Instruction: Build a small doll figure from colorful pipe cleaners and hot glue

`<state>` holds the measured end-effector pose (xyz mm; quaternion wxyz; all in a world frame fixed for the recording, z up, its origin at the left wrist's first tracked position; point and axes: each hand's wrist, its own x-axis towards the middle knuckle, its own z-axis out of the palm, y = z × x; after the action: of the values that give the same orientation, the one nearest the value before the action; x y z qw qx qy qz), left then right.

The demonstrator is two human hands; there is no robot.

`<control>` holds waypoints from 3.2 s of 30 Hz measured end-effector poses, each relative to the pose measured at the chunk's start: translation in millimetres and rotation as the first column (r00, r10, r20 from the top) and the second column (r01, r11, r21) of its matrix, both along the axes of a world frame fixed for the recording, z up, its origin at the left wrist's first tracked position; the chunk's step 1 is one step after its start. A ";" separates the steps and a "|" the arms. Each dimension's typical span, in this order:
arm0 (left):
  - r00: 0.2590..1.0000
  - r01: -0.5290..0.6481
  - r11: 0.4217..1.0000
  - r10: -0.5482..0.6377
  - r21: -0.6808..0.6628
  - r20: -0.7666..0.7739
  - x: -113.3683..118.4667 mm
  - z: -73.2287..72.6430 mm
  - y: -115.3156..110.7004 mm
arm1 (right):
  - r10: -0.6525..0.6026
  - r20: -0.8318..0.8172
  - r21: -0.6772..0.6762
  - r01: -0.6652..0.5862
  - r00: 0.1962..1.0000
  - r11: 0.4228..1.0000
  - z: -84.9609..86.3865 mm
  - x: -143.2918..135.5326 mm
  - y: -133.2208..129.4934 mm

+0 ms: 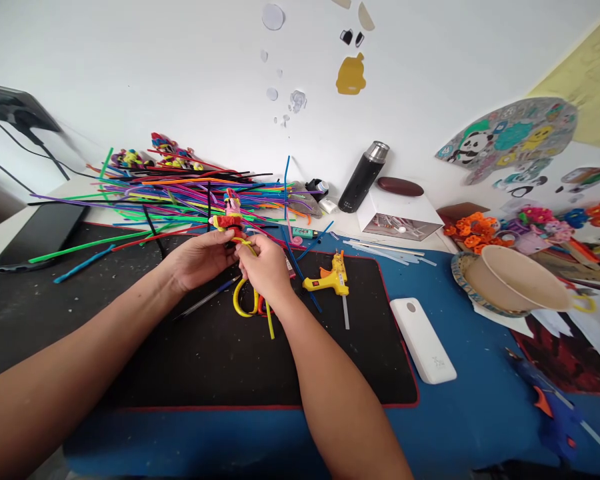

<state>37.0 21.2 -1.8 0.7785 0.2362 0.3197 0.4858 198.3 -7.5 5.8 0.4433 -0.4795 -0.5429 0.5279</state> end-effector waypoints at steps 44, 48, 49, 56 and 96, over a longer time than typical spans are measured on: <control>0.997 -0.073 0.992 0.071 -0.106 -0.021 1.2 12.6 -0.9 | -0.114 0.396 0.193 0.039 0.911 0.980 -1.3 10.7 3.1; 0.995 -0.095 0.983 0.092 -0.156 -0.024 3.2 18.7 -2.9 | -0.198 0.485 0.301 0.050 0.852 0.952 -3.7 11.2 3.8; 0.995 -0.098 0.981 0.095 -0.167 -0.022 3.6 19.8 -3.3 | -0.215 0.502 0.325 0.048 0.838 0.945 -3.4 11.4 3.6; 0.997 -0.058 0.977 0.067 -0.206 0.038 3.3 21.4 -4.4 | -0.302 0.592 0.435 0.019 0.747 0.900 0.4 11.3 0.8; 0.987 0.121 0.975 -0.098 0.187 -0.128 -18.7 8.3 4.9 | 0.136 -0.209 -0.181 -0.175 0.968 0.968 11.6 14.9 2.6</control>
<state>18.3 26.1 6.5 0.7570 0.3568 0.3026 0.4561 213.2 -4.9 17.4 0.4014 -0.4230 -0.4776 0.6571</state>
